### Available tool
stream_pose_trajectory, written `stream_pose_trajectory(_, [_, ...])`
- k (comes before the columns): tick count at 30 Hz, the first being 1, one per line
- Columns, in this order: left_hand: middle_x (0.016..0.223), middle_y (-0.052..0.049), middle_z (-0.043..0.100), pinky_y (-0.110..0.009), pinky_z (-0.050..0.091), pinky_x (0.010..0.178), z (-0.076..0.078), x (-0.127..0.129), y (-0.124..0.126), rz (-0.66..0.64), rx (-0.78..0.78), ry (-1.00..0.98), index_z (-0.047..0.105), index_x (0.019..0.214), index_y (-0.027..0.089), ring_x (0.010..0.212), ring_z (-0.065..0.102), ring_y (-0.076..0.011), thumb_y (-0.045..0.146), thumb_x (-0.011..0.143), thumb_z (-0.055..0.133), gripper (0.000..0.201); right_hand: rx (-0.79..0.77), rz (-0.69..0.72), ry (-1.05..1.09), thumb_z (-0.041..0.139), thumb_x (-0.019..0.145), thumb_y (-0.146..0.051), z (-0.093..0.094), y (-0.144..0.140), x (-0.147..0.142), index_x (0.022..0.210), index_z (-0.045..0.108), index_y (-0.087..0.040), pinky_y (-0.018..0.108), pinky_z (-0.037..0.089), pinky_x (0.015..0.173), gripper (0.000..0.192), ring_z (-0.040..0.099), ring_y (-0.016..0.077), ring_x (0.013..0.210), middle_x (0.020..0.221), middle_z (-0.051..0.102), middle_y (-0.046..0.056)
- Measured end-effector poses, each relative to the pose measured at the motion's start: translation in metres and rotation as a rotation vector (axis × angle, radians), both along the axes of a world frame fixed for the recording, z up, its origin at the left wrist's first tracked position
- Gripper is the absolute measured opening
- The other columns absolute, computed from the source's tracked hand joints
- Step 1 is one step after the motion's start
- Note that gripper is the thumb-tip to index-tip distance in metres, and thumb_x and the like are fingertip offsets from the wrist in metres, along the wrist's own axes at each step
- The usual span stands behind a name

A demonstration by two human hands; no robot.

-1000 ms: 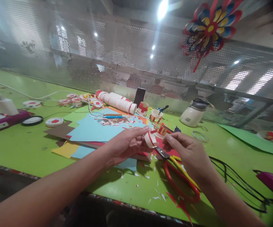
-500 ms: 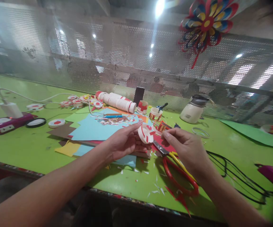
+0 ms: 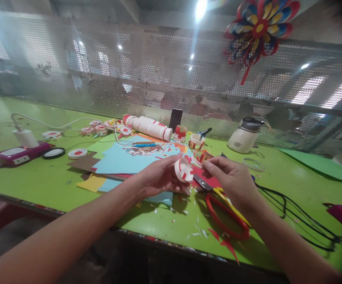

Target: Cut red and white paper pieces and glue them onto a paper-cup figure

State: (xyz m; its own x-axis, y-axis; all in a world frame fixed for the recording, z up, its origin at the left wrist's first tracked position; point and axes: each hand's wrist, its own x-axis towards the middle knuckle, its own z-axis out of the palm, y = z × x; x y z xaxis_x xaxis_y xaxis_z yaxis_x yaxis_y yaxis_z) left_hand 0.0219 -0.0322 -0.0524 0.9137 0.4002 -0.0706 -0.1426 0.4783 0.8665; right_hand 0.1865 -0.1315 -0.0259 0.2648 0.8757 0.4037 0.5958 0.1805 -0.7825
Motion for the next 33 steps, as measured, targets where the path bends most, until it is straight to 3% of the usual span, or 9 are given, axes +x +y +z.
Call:
stream_pose_trajectory(6, [0.069,-0.01,0.064,-0.022,0.036,0.044,-0.005,0.001,-0.001,-0.13,0.072,0.113,0.061,0.083,0.01,0.052,0.059,-0.014,0.055,0.082,0.044,0.047,-0.027,0.166,0.005,0.057,0.08,-0.036,0.002,0.001,0.006,0.079,0.066,-0.016,0.03,0.049,0.062,0.022,0.058,0.0145,0.066,0.072,0.066,0.004])
stream_pose_trajectory(12, [0.062,-0.006,0.063,-0.021,0.036,0.04,-0.007,0.005,-0.004,-0.184,0.064,0.158,0.061,0.08,0.013,0.048,0.058,-0.0135,0.051,0.082,0.046,0.041,-0.145,0.268,-0.183,0.059,0.08,-0.037,0.001,-0.001,0.005,0.08,0.069,-0.017,0.027,0.047,0.061,0.023,0.057,0.0137,0.065,0.071,0.066,0.003])
stream_pose_trajectory(16, [0.059,-0.006,0.062,-0.021,0.035,0.038,-0.006,0.005,-0.005,-0.17,0.072,0.176,0.059,0.075,0.013,0.045,0.057,-0.0134,0.051,0.082,0.045,0.041,-0.111,0.25,-0.288,0.057,0.081,-0.039,-0.001,-0.001,0.002,0.071,0.067,-0.016,0.026,0.045,0.06,0.026,0.055,0.0127,0.061,0.066,0.064,0.002])
stream_pose_trajectory(21, [0.057,-0.006,0.061,-0.02,0.031,0.035,-0.006,0.005,-0.005,-0.169,0.06,0.198,0.058,0.073,0.014,0.045,0.057,-0.0137,0.049,0.082,0.045,0.039,-0.052,0.24,-0.393,0.053,0.083,-0.027,0.0,-0.002,-0.003,0.069,0.066,-0.016,0.027,0.043,0.061,0.022,0.053,0.0121,0.059,0.064,0.063,0.001])
stream_pose_trajectory(26, [0.062,-0.008,0.063,-0.019,0.032,0.036,-0.005,0.005,-0.003,-0.169,0.051,0.182,0.059,0.084,0.013,0.051,0.061,-0.0162,0.054,0.083,0.043,0.044,-0.062,0.17,-0.407,0.053,0.078,-0.019,0.002,-0.005,-0.009,0.062,0.063,-0.015,0.026,0.04,0.057,0.019,0.051,0.0123,0.057,0.06,0.061,0.001])
stream_pose_trajectory(29, [0.076,-0.011,0.066,-0.022,0.042,0.044,-0.005,0.005,-0.002,-0.127,0.049,0.084,0.06,0.095,0.012,0.063,0.064,-0.0189,0.053,0.084,0.042,0.046,-0.093,0.122,-0.358,0.052,0.074,-0.017,0.003,-0.005,-0.007,0.056,0.058,-0.016,0.025,0.038,0.053,0.019,0.047,0.0107,0.053,0.055,0.057,0.0])
stream_pose_trajectory(33, [0.091,-0.015,0.065,-0.028,0.049,0.061,-0.002,0.004,-0.002,-0.057,0.015,-0.043,0.057,0.107,0.011,0.075,0.064,-0.0202,0.037,0.086,0.043,0.036,-0.214,0.053,-0.222,0.05,0.068,-0.016,0.005,-0.003,-0.003,0.052,0.054,-0.017,0.023,0.035,0.049,0.016,0.046,0.0095,0.048,0.049,0.055,-0.001])
